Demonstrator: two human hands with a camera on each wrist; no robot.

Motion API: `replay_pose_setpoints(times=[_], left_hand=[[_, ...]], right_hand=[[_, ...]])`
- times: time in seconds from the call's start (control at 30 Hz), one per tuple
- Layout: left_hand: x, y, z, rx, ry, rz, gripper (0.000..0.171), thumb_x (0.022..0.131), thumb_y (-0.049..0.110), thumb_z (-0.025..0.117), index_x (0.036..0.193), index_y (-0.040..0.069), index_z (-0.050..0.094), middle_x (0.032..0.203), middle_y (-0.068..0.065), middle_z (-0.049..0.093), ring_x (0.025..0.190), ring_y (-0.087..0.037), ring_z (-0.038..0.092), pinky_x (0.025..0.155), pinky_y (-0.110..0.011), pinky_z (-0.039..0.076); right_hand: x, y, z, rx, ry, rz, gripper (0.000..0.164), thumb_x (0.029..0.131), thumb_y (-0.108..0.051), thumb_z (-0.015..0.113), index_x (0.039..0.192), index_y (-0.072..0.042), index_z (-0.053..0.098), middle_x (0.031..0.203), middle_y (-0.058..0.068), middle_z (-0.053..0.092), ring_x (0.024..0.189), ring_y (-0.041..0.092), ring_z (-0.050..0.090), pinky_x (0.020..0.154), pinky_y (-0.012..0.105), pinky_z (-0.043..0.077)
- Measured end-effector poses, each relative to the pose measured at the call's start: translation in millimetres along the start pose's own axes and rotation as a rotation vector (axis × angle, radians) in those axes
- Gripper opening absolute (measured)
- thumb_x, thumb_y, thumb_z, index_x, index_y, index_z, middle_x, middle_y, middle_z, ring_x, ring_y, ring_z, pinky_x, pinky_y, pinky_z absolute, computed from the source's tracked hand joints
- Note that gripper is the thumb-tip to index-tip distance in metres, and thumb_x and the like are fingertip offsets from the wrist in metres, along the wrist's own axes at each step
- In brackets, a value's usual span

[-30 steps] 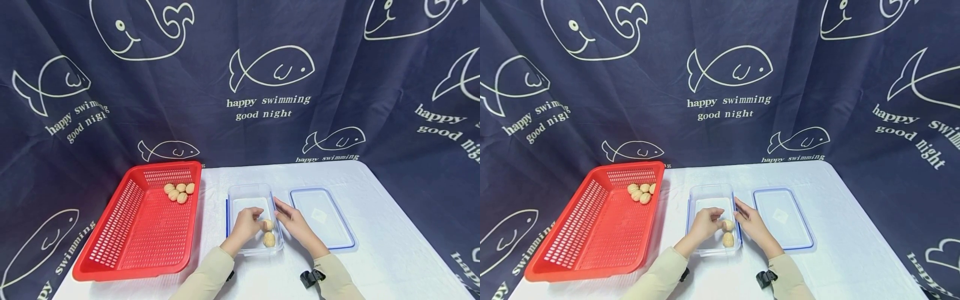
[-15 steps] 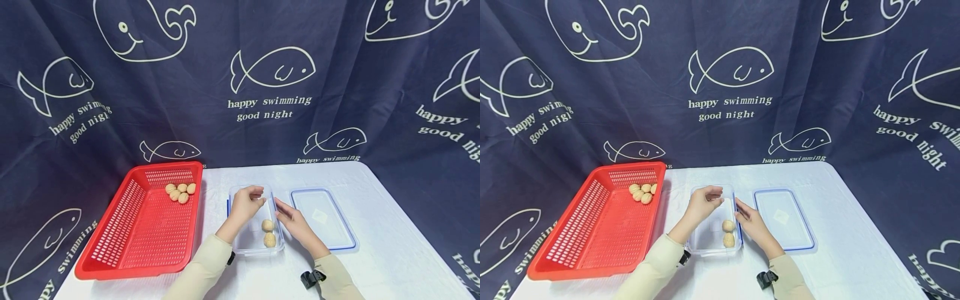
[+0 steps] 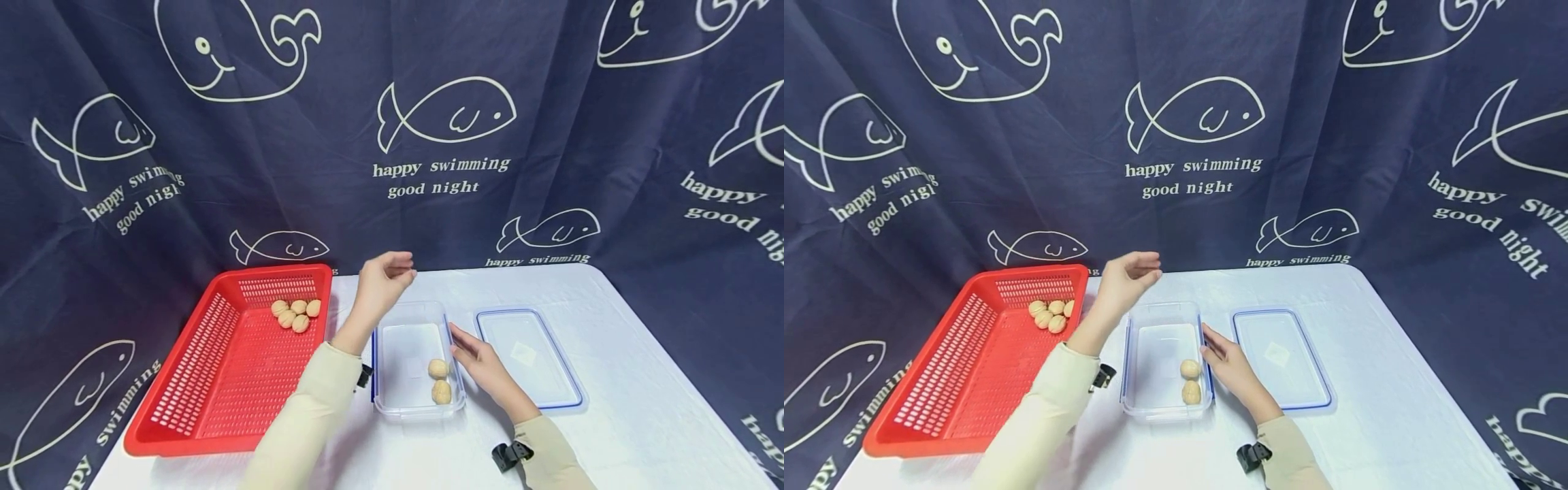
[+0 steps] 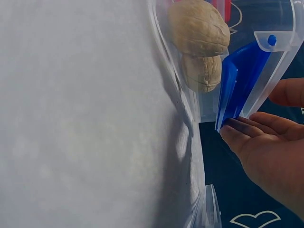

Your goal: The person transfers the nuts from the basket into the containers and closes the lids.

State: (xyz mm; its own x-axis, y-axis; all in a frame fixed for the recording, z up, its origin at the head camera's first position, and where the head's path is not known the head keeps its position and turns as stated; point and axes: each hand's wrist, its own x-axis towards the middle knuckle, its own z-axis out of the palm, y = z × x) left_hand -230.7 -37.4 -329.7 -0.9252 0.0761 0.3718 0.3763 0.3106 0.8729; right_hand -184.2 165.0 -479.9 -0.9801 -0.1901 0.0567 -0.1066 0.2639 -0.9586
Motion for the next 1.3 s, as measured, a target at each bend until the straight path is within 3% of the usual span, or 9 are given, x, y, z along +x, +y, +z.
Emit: replay_pose_setpoints(times=[0.17, 0.37, 0.53, 0.7, 1.03, 1.3], left_hand=[[13.1, 6.9, -22.2, 0.018, 0.048, -0.006, 0.026, 0.081, -0.003, 0.07, 0.107, -0.005, 0.069, 0.1, -0.022, 0.07, 0.09, -0.029, 0.069, 0.078, -0.031, 0.056], [20.5, 2.9, -50.8, 0.022, 0.073, 0.001, 0.027, 0.082, -0.004, 0.068, 0.109, -0.006, 0.068, 0.102, -0.024, 0.069, 0.094, -0.032, 0.068, 0.084, -0.035, 0.055], [20.0, -8.5, -73.1, 0.051, 0.085, -0.024, 0.028, 0.083, -0.003, 0.068, 0.111, -0.006, 0.067, 0.105, -0.024, 0.068, 0.097, -0.032, 0.067, 0.082, -0.026, 0.053], [23.4, -24.2, -97.0, 0.085, 0.124, -0.068, 0.028, 0.086, -0.001, 0.067, 0.114, -0.005, 0.066, 0.109, -0.022, 0.068, 0.098, -0.028, 0.066, 0.074, -0.013, 0.05], [27.0, -63.5, -139.5, 0.131, 0.241, -0.189, 0.028, 0.089, 0.002, 0.065, 0.117, -0.003, 0.066, 0.112, -0.02, 0.067, 0.089, -0.012, 0.065, 0.071, -0.01, 0.047], [25.0, -104.1, -158.1, 0.126, 0.349, -0.291, 0.026, 0.088, -0.001, 0.064, 0.114, -0.007, 0.065, 0.112, -0.025, 0.065, 0.073, 0.007, 0.056, 0.069, -0.009, 0.045]], right_hand=[[0.0, 1.0, -0.3, -0.003, 0.008, -0.007, 0.05, 0.098, -0.008, 0.052, 0.144, 0.004, 0.036, 0.147, 0.021, 0.037, 0.134, 0.034, 0.038, 0.107, 0.035, 0.032], [-1.9, 0.0, -0.2, -0.009, 0.01, -0.005, 0.05, 0.099, -0.01, 0.052, 0.144, 0.003, 0.037, 0.147, 0.021, 0.038, 0.134, 0.034, 0.038, 0.108, 0.036, 0.031], [-4.8, -2.2, 0.0, -0.006, 0.005, 0.01, 0.049, 0.099, -0.01, 0.051, 0.145, 0.002, 0.037, 0.147, 0.02, 0.038, 0.135, 0.033, 0.037, 0.108, 0.036, 0.03], [-4.3, -4.0, -0.3, -0.001, 0.0, -0.001, 0.049, 0.1, -0.012, 0.05, 0.145, 0.003, 0.036, 0.148, 0.02, 0.037, 0.136, 0.033, 0.036, 0.109, 0.036, 0.029], [-0.8, -4.2, -1.2, -0.004, -0.006, -0.013, 0.049, 0.1, -0.01, 0.05, 0.144, 0.004, 0.036, 0.148, 0.021, 0.037, 0.136, 0.033, 0.036, 0.109, 0.036, 0.029], [-2.4, -5.6, -2.3, -0.017, -0.016, -0.008, 0.05, 0.101, -0.013, 0.049, 0.146, 0.003, 0.033, 0.149, 0.02, 0.035, 0.137, 0.033, 0.035, 0.109, 0.036, 0.029]])
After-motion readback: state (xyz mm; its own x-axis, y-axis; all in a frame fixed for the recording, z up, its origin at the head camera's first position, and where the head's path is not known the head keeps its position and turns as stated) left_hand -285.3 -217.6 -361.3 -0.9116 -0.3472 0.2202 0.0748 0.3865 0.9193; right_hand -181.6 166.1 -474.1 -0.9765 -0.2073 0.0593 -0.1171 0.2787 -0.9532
